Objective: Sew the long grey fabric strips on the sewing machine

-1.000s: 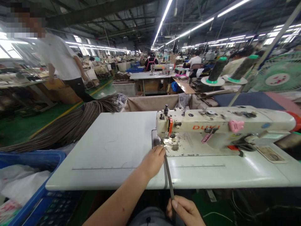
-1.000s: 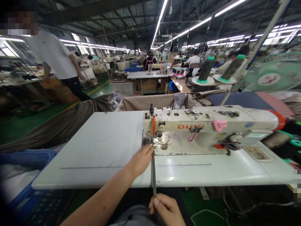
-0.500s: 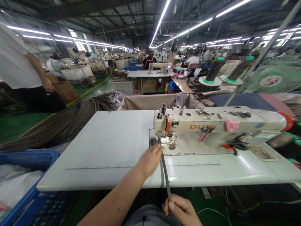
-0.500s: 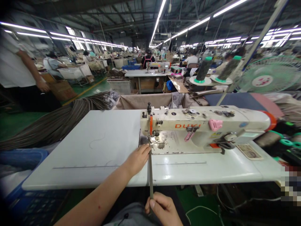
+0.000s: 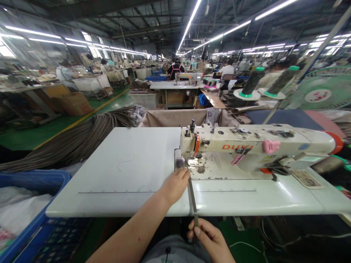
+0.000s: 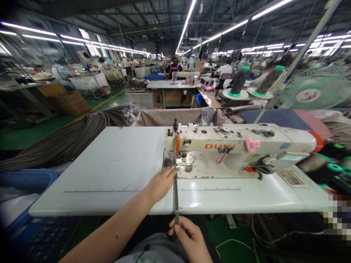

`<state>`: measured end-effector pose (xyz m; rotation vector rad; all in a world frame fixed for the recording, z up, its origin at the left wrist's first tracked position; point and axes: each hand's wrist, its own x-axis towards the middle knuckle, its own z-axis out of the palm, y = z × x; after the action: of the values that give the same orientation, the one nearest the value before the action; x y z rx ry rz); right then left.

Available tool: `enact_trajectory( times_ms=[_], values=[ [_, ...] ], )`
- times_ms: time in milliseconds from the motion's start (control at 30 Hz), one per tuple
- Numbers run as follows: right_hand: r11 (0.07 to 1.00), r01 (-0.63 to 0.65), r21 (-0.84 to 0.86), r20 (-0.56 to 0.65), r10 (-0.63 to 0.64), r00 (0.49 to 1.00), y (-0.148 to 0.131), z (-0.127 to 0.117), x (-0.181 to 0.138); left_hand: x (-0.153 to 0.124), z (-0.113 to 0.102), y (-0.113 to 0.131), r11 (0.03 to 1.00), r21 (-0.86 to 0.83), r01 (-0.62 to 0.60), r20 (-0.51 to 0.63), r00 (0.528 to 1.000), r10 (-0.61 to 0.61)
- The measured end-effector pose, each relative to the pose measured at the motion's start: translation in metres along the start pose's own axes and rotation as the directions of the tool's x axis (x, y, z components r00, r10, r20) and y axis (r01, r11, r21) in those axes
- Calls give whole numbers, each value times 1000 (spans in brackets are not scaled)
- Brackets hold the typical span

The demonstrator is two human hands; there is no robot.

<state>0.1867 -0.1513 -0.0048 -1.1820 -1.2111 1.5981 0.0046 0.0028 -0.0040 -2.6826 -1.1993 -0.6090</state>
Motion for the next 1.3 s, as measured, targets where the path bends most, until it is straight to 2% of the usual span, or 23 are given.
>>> enact_trajectory(
  times_ms=[267, 667, 900, 1100, 1300],
  values=[
    [995, 49, -83, 57, -44, 997, -10, -1, -3, 0, 0, 0, 1000, -4, -13, 13, 1000, 13],
    [991, 83, -101, 80, -75, 994, 12, -6, 1, -2, 4, -2, 1000, -16, -10, 2, 1000, 10],
    [988, 90, -123, 67, -83, 994, 5, -5, -1, -3, 4, -3, 1000, 1, -12, -3, 1000, 12],
    [989, 71, -127, 77, -61, 995, -2, -5, -2, -2, 7, -5, 997, 46, -59, 46, 997, 57],
    [985, 120, -120, 85, -110, 990, 15, -7, 1, 1, 8, -4, 997, 51, -53, 38, 998, 51]
  ],
)
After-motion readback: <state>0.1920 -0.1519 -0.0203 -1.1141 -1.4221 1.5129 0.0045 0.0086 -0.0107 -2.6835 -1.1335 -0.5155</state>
